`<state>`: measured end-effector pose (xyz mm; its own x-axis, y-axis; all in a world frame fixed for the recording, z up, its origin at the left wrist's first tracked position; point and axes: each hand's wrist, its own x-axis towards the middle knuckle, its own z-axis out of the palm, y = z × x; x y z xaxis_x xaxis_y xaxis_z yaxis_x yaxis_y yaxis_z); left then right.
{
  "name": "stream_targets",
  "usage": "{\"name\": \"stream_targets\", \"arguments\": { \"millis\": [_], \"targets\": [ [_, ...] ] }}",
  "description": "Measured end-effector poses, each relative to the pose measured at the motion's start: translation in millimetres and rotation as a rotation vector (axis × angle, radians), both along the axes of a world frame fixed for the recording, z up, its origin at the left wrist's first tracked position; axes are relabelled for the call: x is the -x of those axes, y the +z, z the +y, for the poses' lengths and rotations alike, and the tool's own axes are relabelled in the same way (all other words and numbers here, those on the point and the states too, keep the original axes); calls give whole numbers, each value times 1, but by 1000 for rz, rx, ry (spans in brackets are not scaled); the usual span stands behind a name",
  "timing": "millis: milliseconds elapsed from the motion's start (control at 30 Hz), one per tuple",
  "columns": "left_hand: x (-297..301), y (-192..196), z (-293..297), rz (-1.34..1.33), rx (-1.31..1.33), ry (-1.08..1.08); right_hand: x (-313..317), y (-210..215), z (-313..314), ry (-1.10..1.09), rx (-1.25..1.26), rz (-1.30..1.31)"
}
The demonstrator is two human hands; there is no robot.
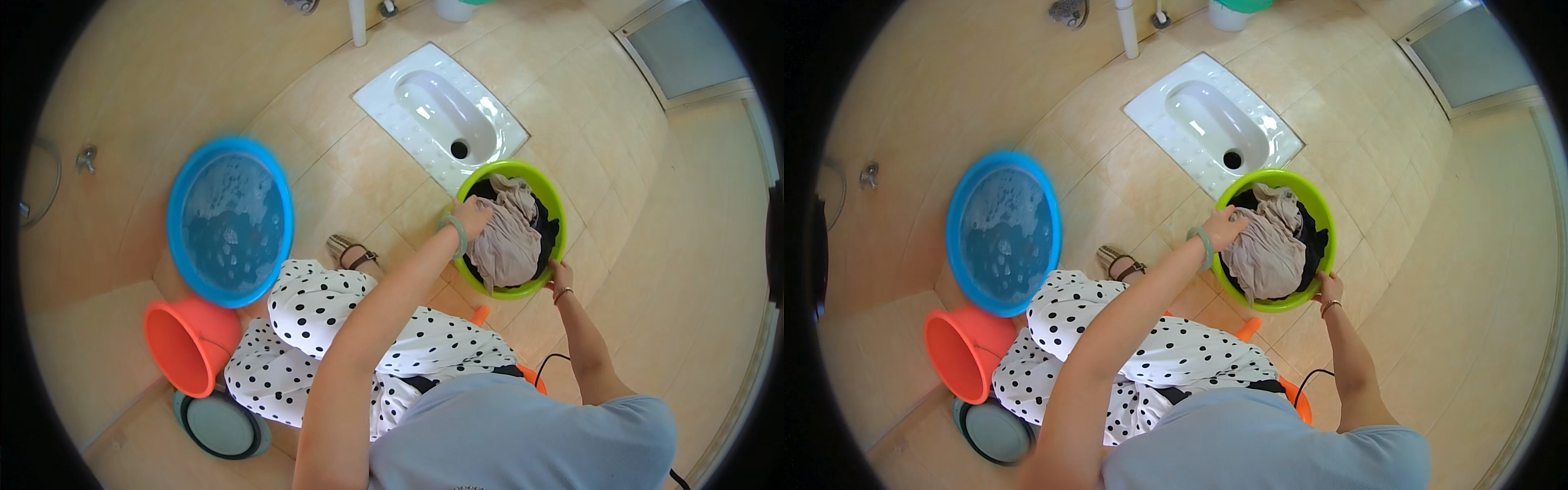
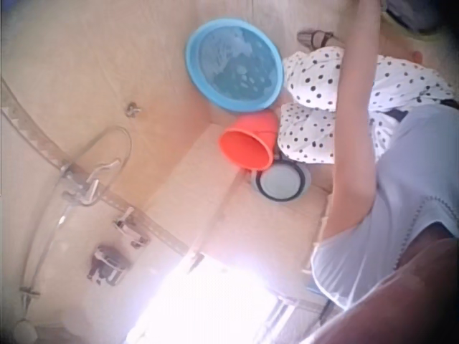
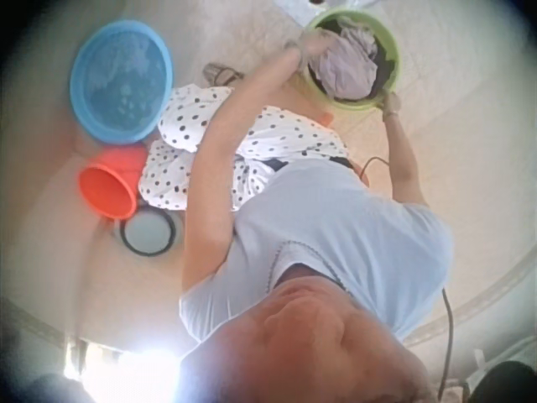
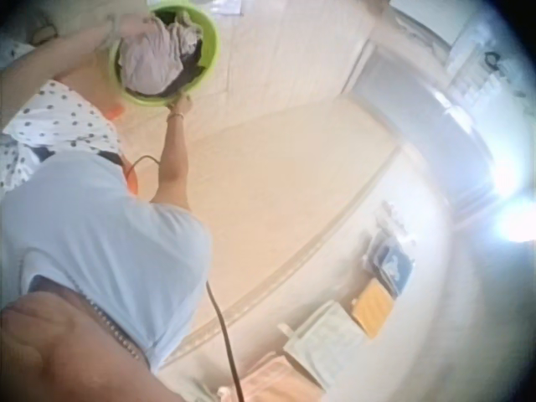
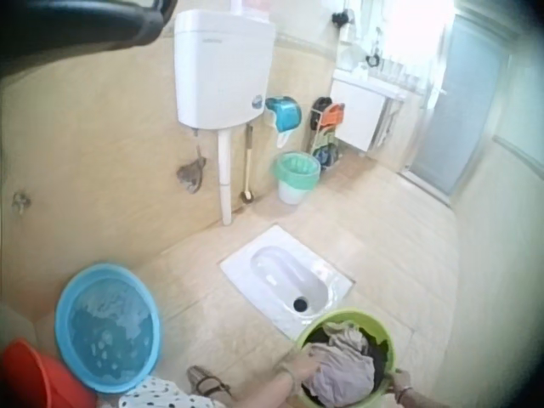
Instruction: The person washes clothes by hand in a blue basin filled with soapy water. They scrub and rinse various garments, including a yellow cloth and a dark shirt, then transfer them to an orange bucket. The person then empties the basin, refills it with clean water, and adds more clothes from a green bucket to continue washing.
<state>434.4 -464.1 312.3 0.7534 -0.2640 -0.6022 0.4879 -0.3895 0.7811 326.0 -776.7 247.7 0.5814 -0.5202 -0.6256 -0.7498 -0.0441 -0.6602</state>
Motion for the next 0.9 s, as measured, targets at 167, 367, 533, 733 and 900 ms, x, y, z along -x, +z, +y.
{"name": "stream_targets", "arguments": {
  "millis": [167, 367, 533, 733, 900],
  "targets": [
    [8, -36, -29, -64, 163, -122, 33, -22, -37, -94, 13, 35],
    [6, -1, -34, 265, 519, -54, 63, -35, -71, -101, -214, 201],
    [-11, 33, 28, 176, 580, 110, 19, -30, -131, 329, 389, 290],
    [-22, 50, 190, 21, 620, 563, -144, 95, 58, 323, -110, -558],
    [33, 40, 334, -82, 541, 1015, -191, 86, 322, 757, -697, -332]
  ]
}}
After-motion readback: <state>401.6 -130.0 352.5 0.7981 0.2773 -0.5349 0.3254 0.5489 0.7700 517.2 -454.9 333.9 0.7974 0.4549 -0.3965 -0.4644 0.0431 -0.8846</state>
